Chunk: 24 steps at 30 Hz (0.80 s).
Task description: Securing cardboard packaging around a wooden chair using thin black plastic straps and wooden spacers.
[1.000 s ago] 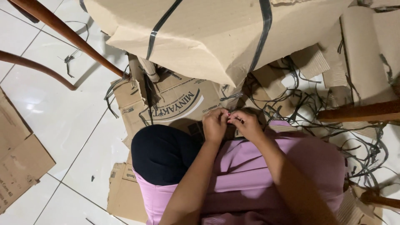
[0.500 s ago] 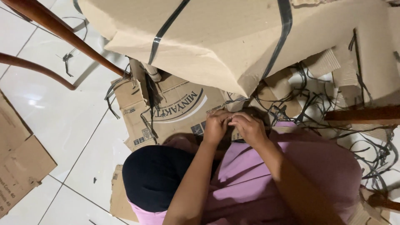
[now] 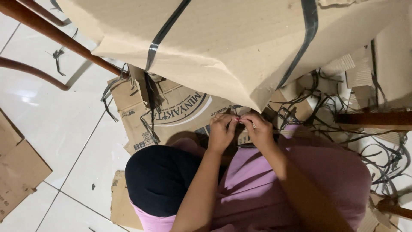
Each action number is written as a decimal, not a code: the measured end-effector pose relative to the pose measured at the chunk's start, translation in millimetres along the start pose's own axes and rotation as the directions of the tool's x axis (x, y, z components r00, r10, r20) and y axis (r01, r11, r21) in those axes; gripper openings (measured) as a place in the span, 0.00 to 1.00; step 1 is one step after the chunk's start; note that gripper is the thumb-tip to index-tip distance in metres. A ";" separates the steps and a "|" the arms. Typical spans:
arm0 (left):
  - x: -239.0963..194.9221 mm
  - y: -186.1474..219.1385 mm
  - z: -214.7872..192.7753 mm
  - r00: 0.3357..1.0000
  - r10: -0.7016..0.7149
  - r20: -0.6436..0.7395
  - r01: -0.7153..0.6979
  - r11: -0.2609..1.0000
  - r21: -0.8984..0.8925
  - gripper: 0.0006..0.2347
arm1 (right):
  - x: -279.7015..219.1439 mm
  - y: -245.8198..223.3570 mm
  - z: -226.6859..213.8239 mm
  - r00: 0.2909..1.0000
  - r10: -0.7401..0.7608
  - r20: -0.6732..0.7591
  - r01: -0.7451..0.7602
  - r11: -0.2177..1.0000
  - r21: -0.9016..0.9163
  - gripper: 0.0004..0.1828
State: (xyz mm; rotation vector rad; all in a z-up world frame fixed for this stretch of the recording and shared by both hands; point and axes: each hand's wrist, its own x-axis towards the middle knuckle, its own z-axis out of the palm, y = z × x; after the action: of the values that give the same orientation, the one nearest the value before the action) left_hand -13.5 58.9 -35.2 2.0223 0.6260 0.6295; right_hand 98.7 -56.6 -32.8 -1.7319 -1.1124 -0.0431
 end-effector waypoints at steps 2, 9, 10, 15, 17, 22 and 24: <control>-3.4 -2.7 3.9 0.999 -0.030 -0.034 0.030 1.000 0.007 0.05 | -1.8 2.0 -0.3 1.000 -0.005 0.027 0.005 1.000 0.001 0.02; 7.3 11.6 1.8 0.978 -0.133 -0.162 0.114 0.986 -0.120 0.02 | 3.1 -11.6 -3.2 0.979 -0.184 0.085 0.189 0.981 -0.053 0.12; 7.5 4.4 7.4 0.979 -0.133 -0.158 0.114 0.986 -0.123 0.02 | 2.9 -9.5 -2.9 0.980 -0.181 0.084 0.186 0.981 -0.058 0.12; 10.8 -11.3 16.2 0.982 -0.121 -0.147 0.147 0.972 0.184 0.06 | -7.2 8.8 4.5 0.938 -0.312 0.148 0.345 0.870 -0.352 0.11; 9.7 -9.8 16.1 0.984 -0.118 -0.130 0.144 0.965 0.219 0.07 | -11.7 12.8 6.0 0.935 -0.314 0.166 0.355 0.848 -0.393 0.11; 2.3 3.9 1.8 0.989 -0.147 -0.013 0.146 0.965 0.217 0.24 | -31.7 43.1 18.6 0.927 -0.312 0.208 0.372 0.837 -0.401 0.10; 2.2 4.0 -0.9 0.984 -0.165 0.066 0.135 0.936 0.324 0.36 | -20.5 26.1 15.9 0.923 -0.331 0.198 0.385 0.805 -0.451 0.13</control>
State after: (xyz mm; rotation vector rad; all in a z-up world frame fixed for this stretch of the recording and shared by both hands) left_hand -11.7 58.9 -30.8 2.2595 0.8628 0.3575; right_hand 97.6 -58.9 -69.5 -1.9443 -1.6055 -0.5086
